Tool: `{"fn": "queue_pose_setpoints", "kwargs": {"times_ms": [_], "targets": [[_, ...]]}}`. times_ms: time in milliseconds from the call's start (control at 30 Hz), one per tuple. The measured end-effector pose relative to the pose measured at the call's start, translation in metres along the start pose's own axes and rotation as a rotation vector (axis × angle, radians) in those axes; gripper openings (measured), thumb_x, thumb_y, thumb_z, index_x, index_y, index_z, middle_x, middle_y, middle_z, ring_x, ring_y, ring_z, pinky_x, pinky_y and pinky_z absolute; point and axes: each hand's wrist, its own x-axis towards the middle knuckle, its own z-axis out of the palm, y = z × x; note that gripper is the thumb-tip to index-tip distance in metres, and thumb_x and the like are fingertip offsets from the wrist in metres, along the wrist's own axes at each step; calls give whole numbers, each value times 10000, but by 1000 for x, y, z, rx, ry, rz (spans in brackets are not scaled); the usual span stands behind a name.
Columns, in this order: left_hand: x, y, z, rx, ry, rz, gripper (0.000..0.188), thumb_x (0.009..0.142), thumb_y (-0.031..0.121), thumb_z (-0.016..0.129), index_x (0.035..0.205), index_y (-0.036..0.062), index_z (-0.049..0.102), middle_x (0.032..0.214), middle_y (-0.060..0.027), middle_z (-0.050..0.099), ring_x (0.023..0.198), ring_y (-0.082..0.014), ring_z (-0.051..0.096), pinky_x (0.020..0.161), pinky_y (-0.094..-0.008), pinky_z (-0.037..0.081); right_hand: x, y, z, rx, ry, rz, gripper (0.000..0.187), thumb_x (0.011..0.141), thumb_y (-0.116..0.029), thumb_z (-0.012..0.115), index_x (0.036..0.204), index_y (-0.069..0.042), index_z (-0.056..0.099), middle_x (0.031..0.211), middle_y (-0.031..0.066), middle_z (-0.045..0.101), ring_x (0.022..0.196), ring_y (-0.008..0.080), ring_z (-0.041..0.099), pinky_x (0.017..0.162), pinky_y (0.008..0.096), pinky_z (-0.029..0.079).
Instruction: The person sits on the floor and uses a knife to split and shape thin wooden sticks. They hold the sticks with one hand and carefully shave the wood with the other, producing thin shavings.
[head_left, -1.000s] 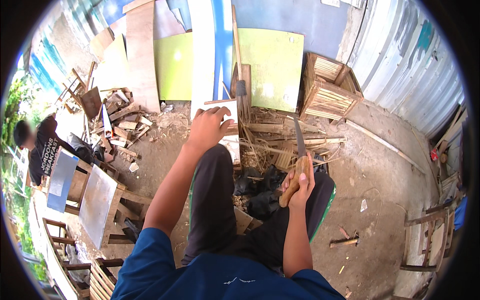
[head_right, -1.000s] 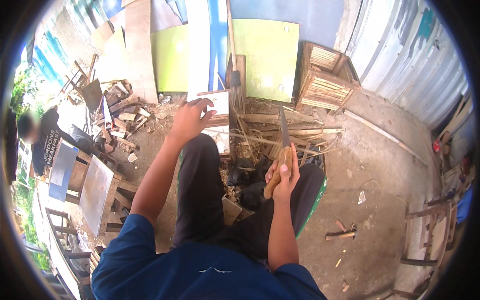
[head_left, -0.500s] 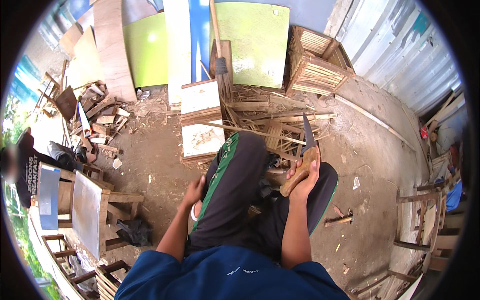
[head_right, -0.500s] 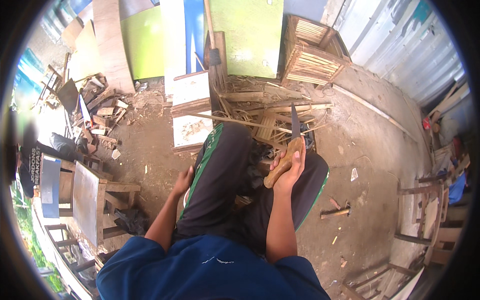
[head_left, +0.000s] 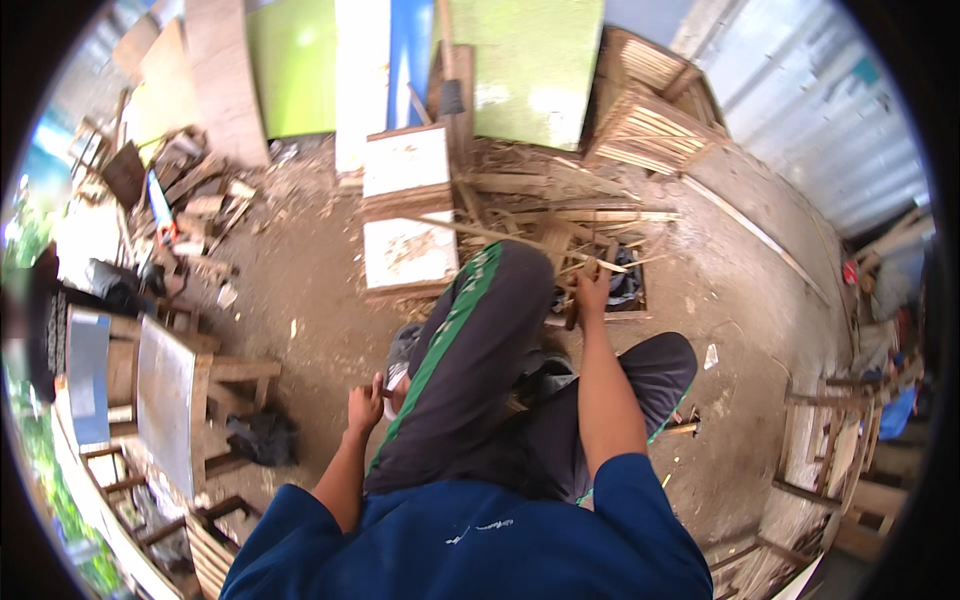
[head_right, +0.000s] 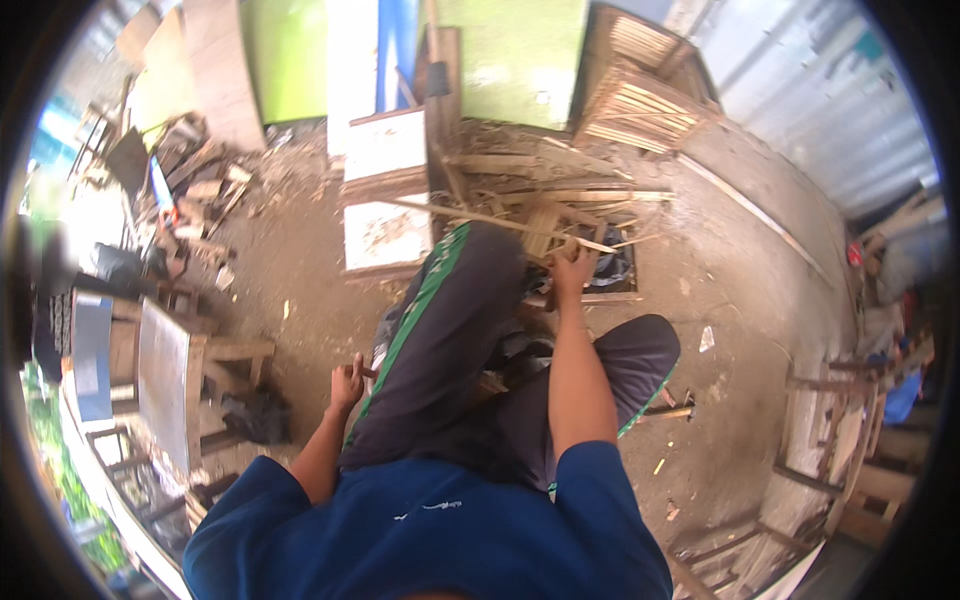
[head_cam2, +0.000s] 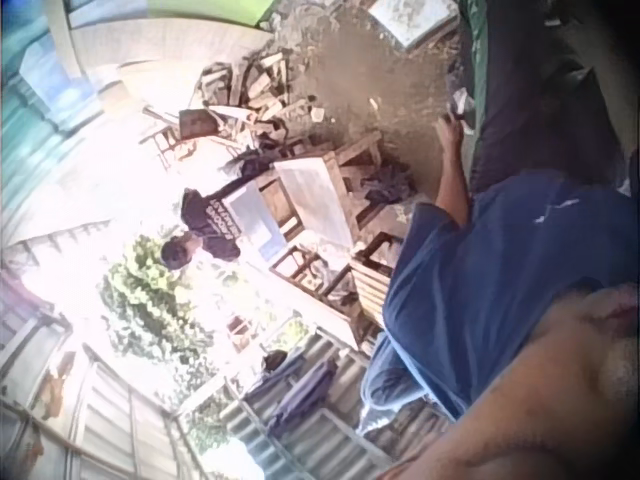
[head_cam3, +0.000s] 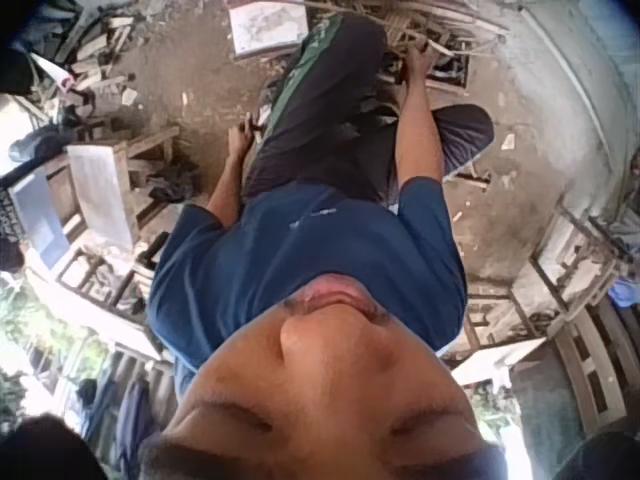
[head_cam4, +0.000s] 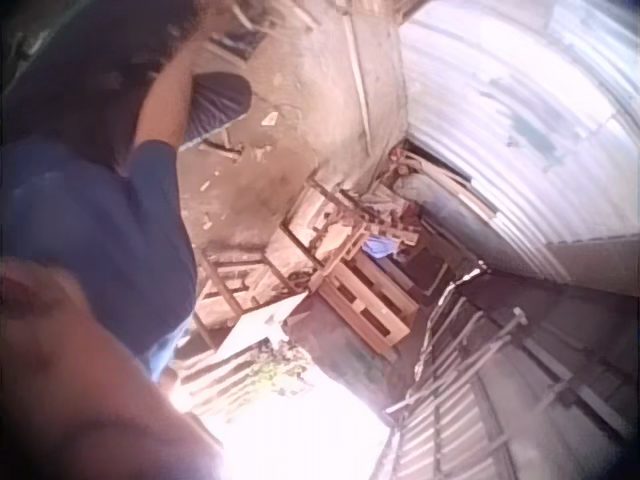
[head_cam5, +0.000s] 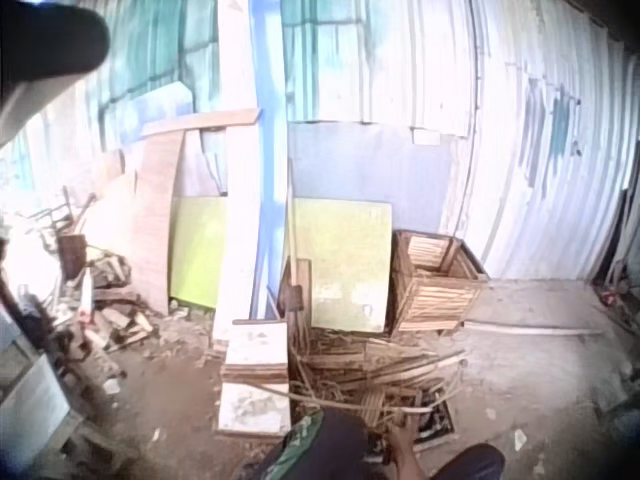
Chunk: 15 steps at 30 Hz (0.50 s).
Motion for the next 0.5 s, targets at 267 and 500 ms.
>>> {"fn": "queue_pose_setpoints", "kwargs": {"times_ms": [267,500], "targets": [[-37,-24,-21,-143,167,-142,714,1093,541,384,924,-32,775,827,-197,756,800,-325,749,793,-406,572,27,6,49,1,-280,-131,412,930,-74,590,1333,14,610,899,57,675,712,119,618,622,280,502],[-70,-30,-34,-247,275,-185,718,1112,500,377,947,-91,749,847,-192,762,808,-254,746,794,-365,576,30,12,67,-116,-252,-30,323,928,-74,637,1224,48,594,867,68,667,720,136,613,663,304,515]]}}
